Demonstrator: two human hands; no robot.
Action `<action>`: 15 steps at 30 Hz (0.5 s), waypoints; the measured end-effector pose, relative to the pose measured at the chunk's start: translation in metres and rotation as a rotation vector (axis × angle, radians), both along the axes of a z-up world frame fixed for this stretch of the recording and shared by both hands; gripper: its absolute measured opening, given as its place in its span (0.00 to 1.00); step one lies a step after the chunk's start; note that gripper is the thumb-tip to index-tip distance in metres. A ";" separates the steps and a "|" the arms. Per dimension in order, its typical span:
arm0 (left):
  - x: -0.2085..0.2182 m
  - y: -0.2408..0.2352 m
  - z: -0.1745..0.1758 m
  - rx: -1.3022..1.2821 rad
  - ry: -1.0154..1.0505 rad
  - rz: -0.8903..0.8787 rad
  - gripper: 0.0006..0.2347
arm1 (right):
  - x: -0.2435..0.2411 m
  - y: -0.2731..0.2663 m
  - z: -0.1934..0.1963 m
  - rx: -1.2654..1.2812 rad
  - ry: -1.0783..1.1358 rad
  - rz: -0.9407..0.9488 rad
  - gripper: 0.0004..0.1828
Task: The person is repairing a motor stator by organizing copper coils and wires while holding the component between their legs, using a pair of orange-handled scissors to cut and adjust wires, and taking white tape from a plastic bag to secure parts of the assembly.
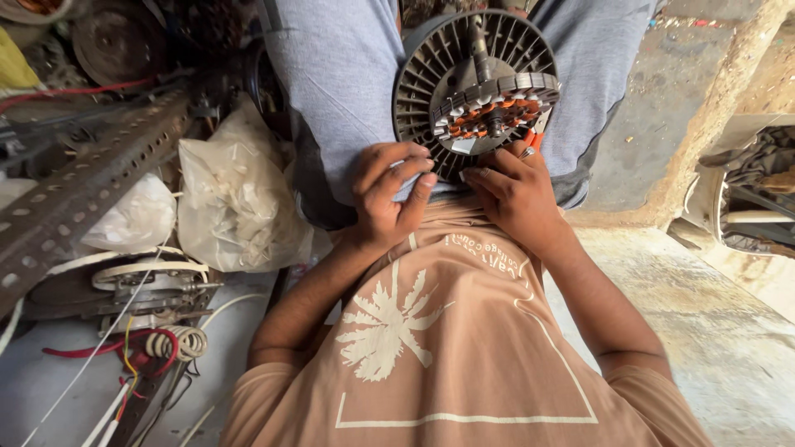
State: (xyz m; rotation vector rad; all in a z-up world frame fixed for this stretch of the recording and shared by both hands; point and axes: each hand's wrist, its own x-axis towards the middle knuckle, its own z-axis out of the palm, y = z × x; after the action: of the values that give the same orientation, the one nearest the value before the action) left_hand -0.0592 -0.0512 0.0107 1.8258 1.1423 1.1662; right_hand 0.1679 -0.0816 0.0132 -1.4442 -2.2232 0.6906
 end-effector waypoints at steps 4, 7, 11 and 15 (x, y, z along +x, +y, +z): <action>0.006 0.000 0.004 -0.014 0.016 -0.020 0.04 | 0.006 0.002 0.001 0.013 0.000 0.064 0.16; 0.010 0.000 0.007 -0.005 0.030 -0.023 0.04 | 0.006 0.000 -0.001 0.026 0.078 0.033 0.15; 0.012 -0.002 0.002 -0.018 0.017 -0.036 0.05 | 0.004 -0.008 -0.001 -0.019 0.321 -0.179 0.11; 0.024 -0.008 -0.009 -0.294 -0.063 -0.134 0.06 | 0.005 -0.015 -0.007 -0.169 0.541 -0.415 0.05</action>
State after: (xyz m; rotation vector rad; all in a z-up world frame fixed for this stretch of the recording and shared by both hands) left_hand -0.0354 -0.0591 0.0019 1.6030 1.0751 0.9192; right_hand 0.1728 -0.0969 0.0059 -1.5082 -1.4341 0.9936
